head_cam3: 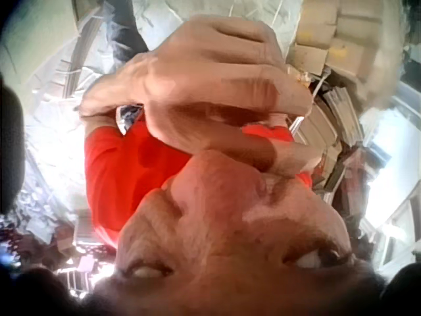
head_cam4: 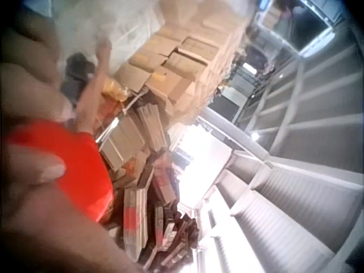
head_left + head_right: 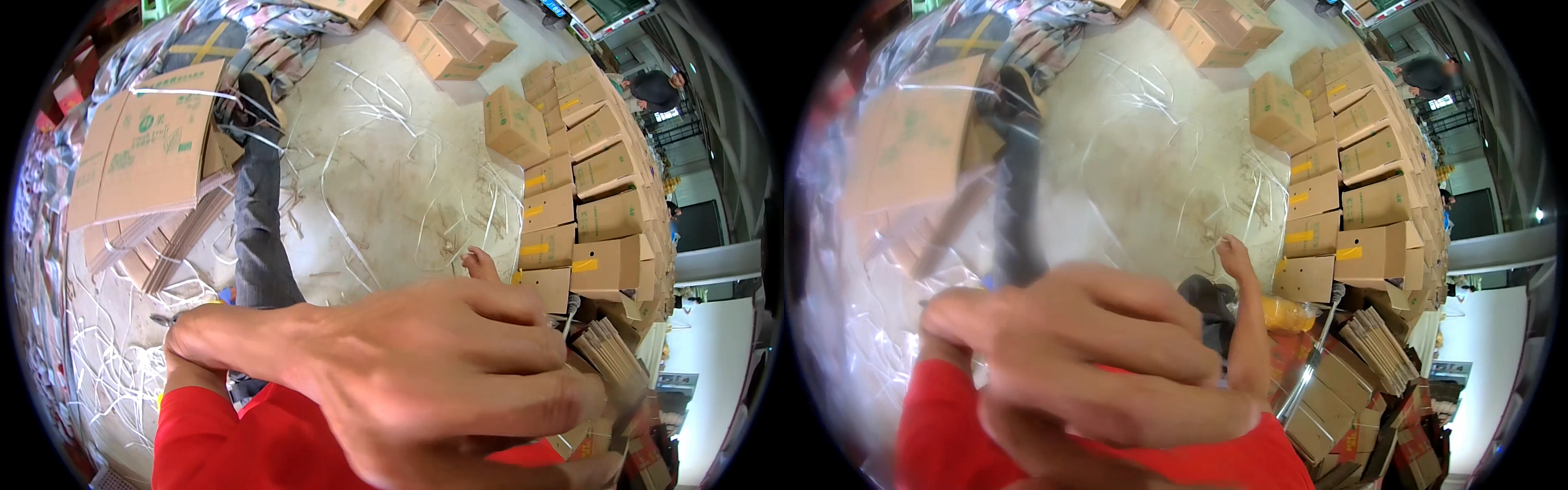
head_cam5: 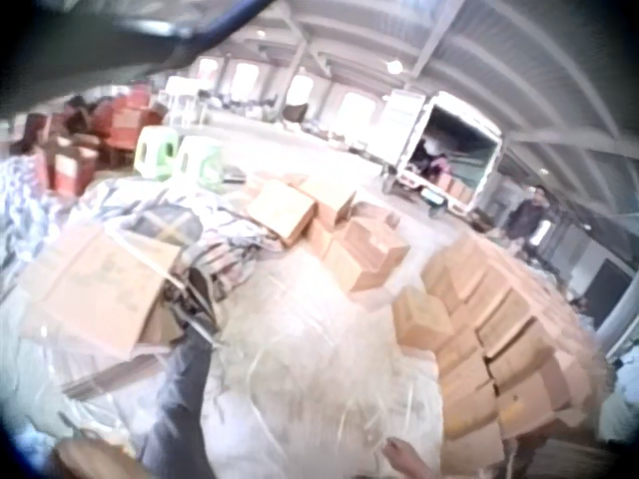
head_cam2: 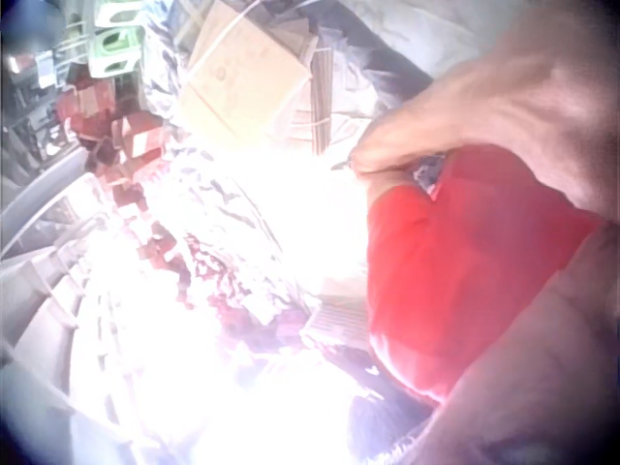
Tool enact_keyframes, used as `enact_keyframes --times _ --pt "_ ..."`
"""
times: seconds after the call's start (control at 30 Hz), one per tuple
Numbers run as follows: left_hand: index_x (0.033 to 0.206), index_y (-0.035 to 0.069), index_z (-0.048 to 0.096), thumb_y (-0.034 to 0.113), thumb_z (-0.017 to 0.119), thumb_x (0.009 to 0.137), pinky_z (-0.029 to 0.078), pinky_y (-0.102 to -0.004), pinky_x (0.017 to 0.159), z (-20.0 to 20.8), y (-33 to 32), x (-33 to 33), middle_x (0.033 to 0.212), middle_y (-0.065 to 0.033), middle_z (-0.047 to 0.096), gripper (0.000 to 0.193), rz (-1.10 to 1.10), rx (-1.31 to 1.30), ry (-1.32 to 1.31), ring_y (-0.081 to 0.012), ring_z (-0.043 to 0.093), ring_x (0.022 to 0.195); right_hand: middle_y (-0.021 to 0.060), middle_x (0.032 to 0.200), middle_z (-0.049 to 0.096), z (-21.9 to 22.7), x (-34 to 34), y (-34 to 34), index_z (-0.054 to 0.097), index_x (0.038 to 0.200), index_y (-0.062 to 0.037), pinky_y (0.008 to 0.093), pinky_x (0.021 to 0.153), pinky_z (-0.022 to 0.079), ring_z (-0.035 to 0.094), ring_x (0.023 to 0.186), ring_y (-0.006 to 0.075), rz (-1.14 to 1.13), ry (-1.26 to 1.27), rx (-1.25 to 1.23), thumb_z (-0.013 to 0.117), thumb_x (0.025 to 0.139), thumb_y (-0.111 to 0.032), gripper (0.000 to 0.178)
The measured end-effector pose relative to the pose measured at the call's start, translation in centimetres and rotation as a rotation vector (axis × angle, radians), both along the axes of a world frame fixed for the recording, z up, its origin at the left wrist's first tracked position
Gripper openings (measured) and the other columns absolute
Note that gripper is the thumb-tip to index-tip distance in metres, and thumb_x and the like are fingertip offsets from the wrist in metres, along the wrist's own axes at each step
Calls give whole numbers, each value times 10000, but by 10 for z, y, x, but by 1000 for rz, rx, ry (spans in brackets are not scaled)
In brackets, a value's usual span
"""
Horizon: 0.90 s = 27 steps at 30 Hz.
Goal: The person assembles flat cardboard sheets into small boxes by folding the flaps and securing them with packing tape. The person uses a handheld tape dispenser to apply tape to the seams and then places the finished boxes into a stack.
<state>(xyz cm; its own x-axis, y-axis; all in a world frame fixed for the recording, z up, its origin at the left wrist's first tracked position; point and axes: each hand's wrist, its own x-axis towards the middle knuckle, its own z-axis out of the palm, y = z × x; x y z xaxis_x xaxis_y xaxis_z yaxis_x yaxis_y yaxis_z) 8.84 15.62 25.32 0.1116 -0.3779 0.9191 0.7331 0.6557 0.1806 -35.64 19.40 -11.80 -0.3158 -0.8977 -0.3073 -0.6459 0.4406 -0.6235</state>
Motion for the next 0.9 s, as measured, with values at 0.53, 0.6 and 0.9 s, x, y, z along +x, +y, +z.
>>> enact_keyframes --times 0.53,0.6,0.9 --pt "1213 21 673 134 707 989 502 -295 722 -169 -39 114 955 -6 639 253 447 1131 -485 -102 591 841 175 1232 742 118 138 -55 551 1423 63 339 944 549 710 1087 222 319 -3 -89 616 1058 -178 443" --pt "1253 14 621 159 712 987 521 -308 782 -233 -31 148 1022 -34 628 316 548 1408 -447 -124 591 883 180 1225 744 115 163 -58 553 1420 67 340 927 552 711 1071 224 419 57 -21 609 1058 -175 439" --pt "1674 111 243 374 917 735 184 -618 1268 -301 -122 254 1693 -209 284 1185 1674 708 -1500 -437 200 1585 230 1208 730 114 172 -67 571 1403 41 407 945 556 729 1083 334 453 -23 -76 637 1022 -172 442"
